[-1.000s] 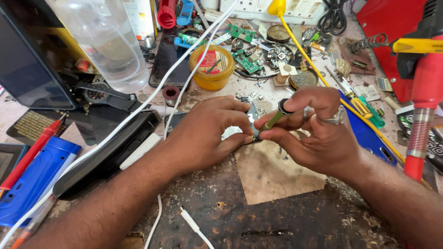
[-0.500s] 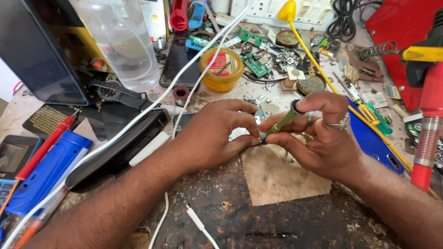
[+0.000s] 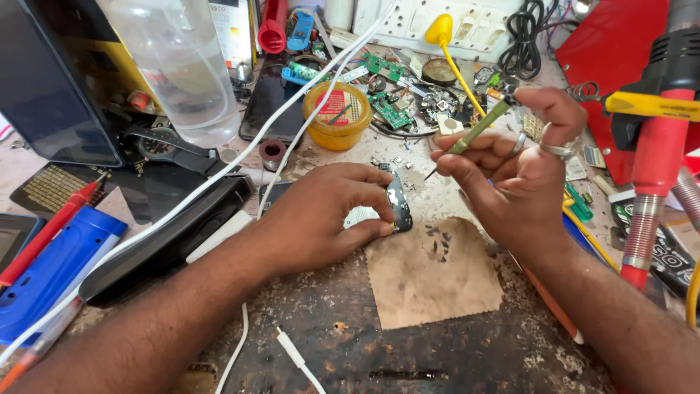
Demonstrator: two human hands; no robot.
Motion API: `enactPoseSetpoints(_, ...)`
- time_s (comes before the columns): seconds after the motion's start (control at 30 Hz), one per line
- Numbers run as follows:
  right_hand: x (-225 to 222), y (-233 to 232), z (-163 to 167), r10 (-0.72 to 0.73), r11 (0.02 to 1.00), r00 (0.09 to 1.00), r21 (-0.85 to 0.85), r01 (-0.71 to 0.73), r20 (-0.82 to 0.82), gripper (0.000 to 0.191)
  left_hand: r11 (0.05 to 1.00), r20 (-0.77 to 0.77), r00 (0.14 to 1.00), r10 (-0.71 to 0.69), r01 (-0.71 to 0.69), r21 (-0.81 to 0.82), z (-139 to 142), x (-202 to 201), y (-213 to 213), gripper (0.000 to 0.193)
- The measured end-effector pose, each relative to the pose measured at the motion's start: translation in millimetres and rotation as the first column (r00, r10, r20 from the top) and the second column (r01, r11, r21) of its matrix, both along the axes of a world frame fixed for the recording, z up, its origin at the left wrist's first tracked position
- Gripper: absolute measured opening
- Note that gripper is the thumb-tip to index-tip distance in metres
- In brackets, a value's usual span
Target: The person pries open the back cover of a blue smartphone using a green pry tool, lifting the cover away from the battery and internal components. They work around the edges of the device, then press the back cover back onto the phone body and run a finger along the seam to seat it closed.
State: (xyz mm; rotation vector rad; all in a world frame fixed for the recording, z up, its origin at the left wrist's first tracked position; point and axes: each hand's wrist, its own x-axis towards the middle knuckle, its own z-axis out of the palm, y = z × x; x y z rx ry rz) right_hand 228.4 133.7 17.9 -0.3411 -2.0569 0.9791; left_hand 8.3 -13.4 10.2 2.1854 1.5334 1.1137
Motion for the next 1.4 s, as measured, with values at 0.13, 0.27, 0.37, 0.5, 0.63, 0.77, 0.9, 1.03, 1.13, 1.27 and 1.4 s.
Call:
enactPoseSetpoints(0.13, -2.1, 3.6, -3.1, 0.057, 0.997, 0.998, -0.057, -0.056, 0.007, 0.074, 0.999, -0.004, 0.999, -0.047, 0.047, -0.011, 1.8, 2.8, -3.6, 0.021)
enactPoseSetpoints(0.27, -4.7, 3.4, -6.1, 0.025, 0.998, 0.998, -0.057, -0.021, 0.059, 0.073, 0.998, -0.022, 0.997, -0.070, 0.070, 0.001, 4.0, 6.2, -8.3, 0.034)
enactPoseSetpoints(0.37, -7.0, 3.2, -8.2, 0.027, 0.999, 0.997, -0.032, -0.025, 0.070, 0.072, 0.999, -0.042, 0.998, -0.048, 0.047, -0.014, 6.8, 6.0, -9.4, 0.043)
enactPoseSetpoints(0.5, -8.6, 3.8, -11.2, 0.053, 0.998, 0.997, -0.044, -0.051, 0.055, 0.069, 0.999, -0.074, 0.997, 0.003, -0.007, -0.048, 10.3, 5.6, -7.7, 0.052)
enactPoseSetpoints(0.63, -9.2, 5.5, -12.2, 0.049, 0.998, 0.997, -0.035, -0.047, 0.056, 0.069, 0.998, -0.068, 0.998, 0.007, -0.011, -0.064, 11.7, 6.0, -7.2, 0.054)
enactPoseSetpoints(0.77, -9.6, 6.3, -11.0, 0.045, 0.998, 0.996, -0.057, -0.041, 0.072, 0.071, 0.995, -0.056, 0.998, 0.021, -0.026, -0.092, 11.3, 6.8, -6.9, 0.061)
enactPoseSetpoints(0.9, -8.7, 5.5, -9.2, 0.057, 0.994, 0.996, -0.100, -0.050, 0.066, 0.072, 0.994, -0.018, 0.999, 0.036, -0.038, -0.103, 10.1, 6.9, -5.9, 0.071)
enactPoseSetpoints(1.03, -7.6, 5.0, -6.5, 0.055, 0.992, 0.996, -0.116, -0.046, 0.074, 0.073, 0.995, -0.005, 0.999, 0.032, -0.032, -0.092, 8.9, 7.0, -5.2, 0.073)
enactPoseSetpoints(1.13, -7.8, 3.0, -4.2, 0.049, 0.993, 0.997, -0.114, -0.042, 0.065, 0.073, 0.996, 0.000, 1.000, 0.031, -0.031, -0.085, 8.5, 7.3, -5.1, 0.074)
enactPoseSetpoints(1.27, -8.0, -2.3, -0.2, 0.033, 0.996, 0.997, -0.087, -0.027, 0.076, 0.073, 0.995, 0.002, 1.000, 0.025, -0.025, -0.093, 9.0, 7.0, -4.5, 0.074)
enactPoseSetpoints(1.4, -10.3, -9.5, -0.2, 0.116, 0.984, 0.993, -0.138, -0.113, 0.017, 0.076, 0.996, 0.017, 1.000, 0.017, -0.016, -0.088, 9.4, 7.8, -4.0, 0.077)
